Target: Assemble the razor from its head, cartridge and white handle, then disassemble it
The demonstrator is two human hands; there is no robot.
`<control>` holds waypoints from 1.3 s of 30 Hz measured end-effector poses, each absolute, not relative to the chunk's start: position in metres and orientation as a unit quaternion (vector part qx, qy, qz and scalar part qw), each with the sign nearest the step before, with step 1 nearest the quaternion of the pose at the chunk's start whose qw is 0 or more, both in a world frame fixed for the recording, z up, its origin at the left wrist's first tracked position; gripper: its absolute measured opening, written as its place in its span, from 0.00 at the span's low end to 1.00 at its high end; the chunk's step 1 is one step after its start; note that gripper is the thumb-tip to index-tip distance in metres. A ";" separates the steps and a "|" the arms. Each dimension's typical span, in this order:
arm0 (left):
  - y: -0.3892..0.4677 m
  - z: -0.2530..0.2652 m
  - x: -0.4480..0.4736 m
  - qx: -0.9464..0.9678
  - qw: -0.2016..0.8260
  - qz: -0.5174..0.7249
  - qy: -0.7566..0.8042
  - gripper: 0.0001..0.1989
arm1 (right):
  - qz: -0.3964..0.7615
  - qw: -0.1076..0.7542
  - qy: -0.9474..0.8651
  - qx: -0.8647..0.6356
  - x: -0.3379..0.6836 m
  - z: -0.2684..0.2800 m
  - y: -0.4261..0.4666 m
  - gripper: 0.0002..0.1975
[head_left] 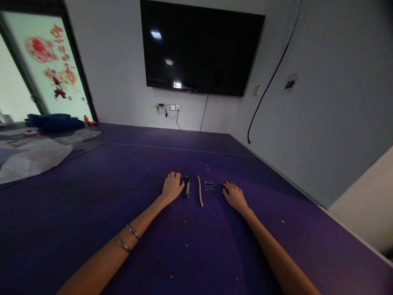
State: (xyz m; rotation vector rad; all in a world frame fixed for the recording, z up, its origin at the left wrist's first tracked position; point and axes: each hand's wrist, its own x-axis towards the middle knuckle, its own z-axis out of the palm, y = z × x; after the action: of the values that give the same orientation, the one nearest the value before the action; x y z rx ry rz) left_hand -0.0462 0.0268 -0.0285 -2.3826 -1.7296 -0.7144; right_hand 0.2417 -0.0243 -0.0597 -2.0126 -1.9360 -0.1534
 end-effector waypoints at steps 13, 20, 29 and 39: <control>0.040 -0.026 -0.003 -0.754 -0.059 -0.187 -0.627 0.13 | -0.040 0.176 -0.677 -0.714 0.240 -0.057 -0.026 0.22; 0.047 -0.018 -0.010 -0.630 -0.357 -0.353 -0.592 0.12 | -0.044 0.178 -0.678 -0.712 0.240 -0.056 -0.027 0.21; 0.038 -0.001 -0.028 -0.487 -0.599 -0.368 -0.518 0.09 | -0.049 0.172 -0.683 -0.708 0.242 -0.058 -0.025 0.21; 0.035 -0.010 -0.038 -0.312 -0.728 -0.390 -0.469 0.07 | -0.049 0.169 -0.682 -0.709 0.245 -0.062 -0.021 0.21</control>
State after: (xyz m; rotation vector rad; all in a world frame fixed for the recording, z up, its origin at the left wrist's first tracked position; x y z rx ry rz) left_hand -0.0377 0.0352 -0.0100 -2.1726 -3.2666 -2.7192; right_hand 0.2452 -0.0207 -0.0621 -2.0165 -1.9396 -0.1385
